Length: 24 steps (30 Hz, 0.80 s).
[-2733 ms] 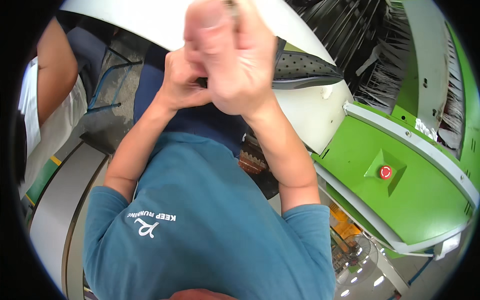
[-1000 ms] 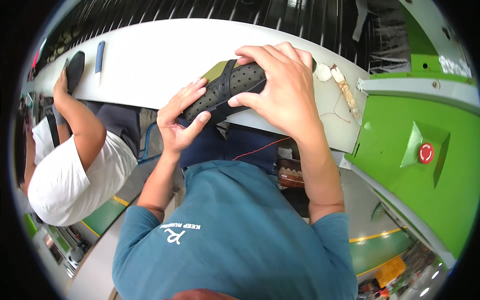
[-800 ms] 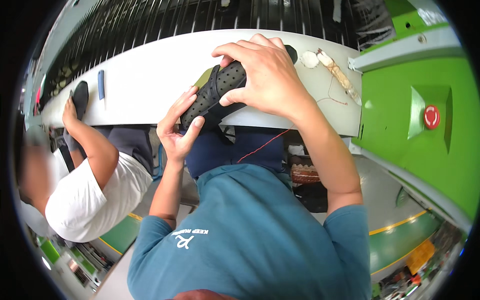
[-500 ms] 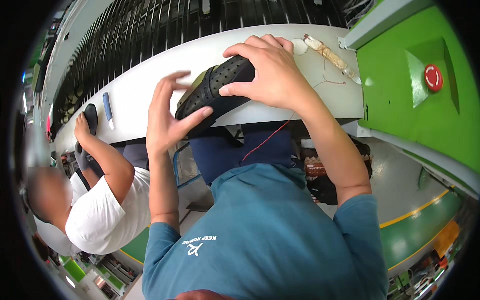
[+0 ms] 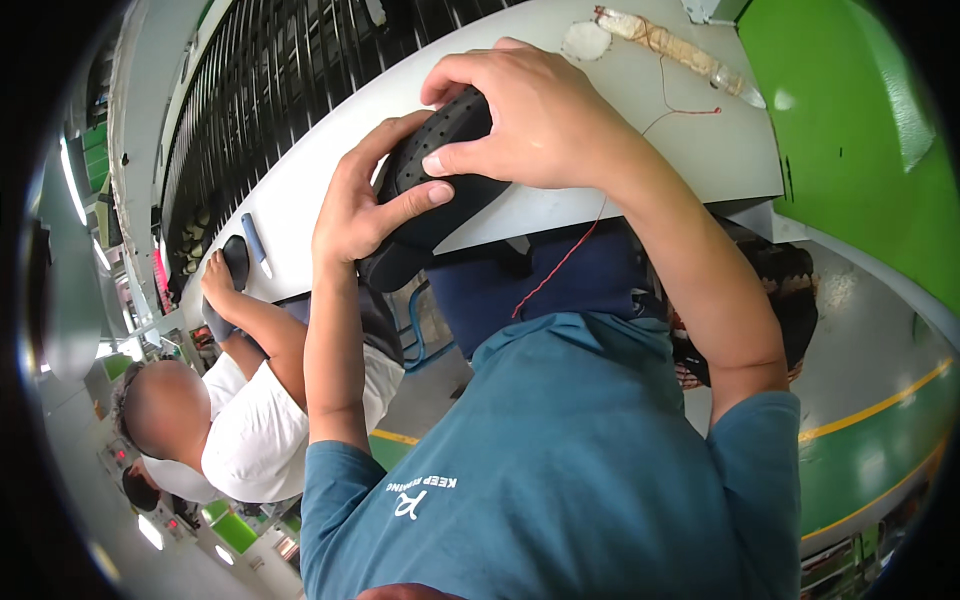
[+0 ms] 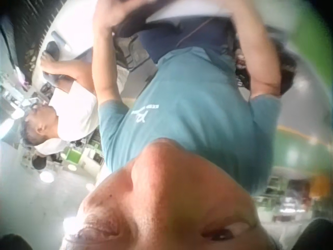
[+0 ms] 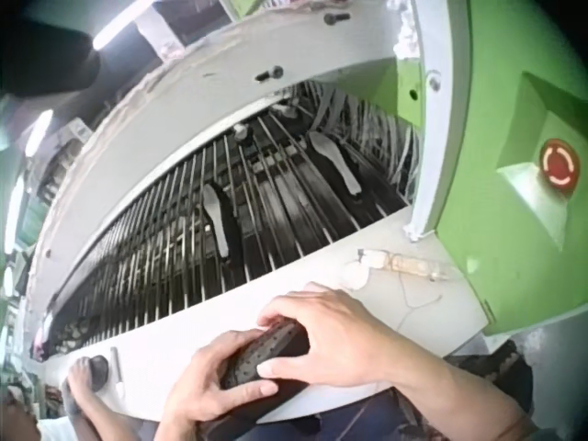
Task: The person assembles a black slip-on shoe by hand, attaching a strap to the sole and using a tool to secure it. They repeatedly inspect the shoe, rotate it, and use a small tool to manipulate the strap attachment points. The person works at a white table in a factory setting, handling the shoe one at a time.
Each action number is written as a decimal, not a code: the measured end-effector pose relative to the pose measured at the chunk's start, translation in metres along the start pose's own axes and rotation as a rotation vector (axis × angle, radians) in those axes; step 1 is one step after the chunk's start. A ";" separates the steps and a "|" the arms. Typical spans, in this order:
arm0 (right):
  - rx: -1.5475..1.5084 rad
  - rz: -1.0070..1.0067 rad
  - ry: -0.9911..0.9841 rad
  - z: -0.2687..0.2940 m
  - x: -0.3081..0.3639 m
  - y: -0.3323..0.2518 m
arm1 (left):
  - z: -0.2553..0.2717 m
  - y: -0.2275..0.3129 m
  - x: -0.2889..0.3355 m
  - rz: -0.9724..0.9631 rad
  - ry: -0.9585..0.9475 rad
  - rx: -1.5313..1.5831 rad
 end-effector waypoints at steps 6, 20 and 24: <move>-0.085 0.232 0.191 0.015 0.034 -0.006 | 0.000 0.012 0.005 -0.140 0.050 -0.142; -0.006 0.343 0.283 0.028 0.075 -0.028 | -0.020 0.056 0.003 -0.386 0.073 -0.663; 0.008 0.326 0.259 0.026 0.076 -0.025 | -0.022 0.058 0.006 -0.349 0.100 -0.668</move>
Point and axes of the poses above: each hand's wrist, its own x-axis away from the middle knuckle, its own z-axis out of the back of the hand, y = z × x, the point moved 10 cm from there along -x, towards the middle knuckle, and after that the axes turned 9 degrees about -z, right-handed, at the moved point
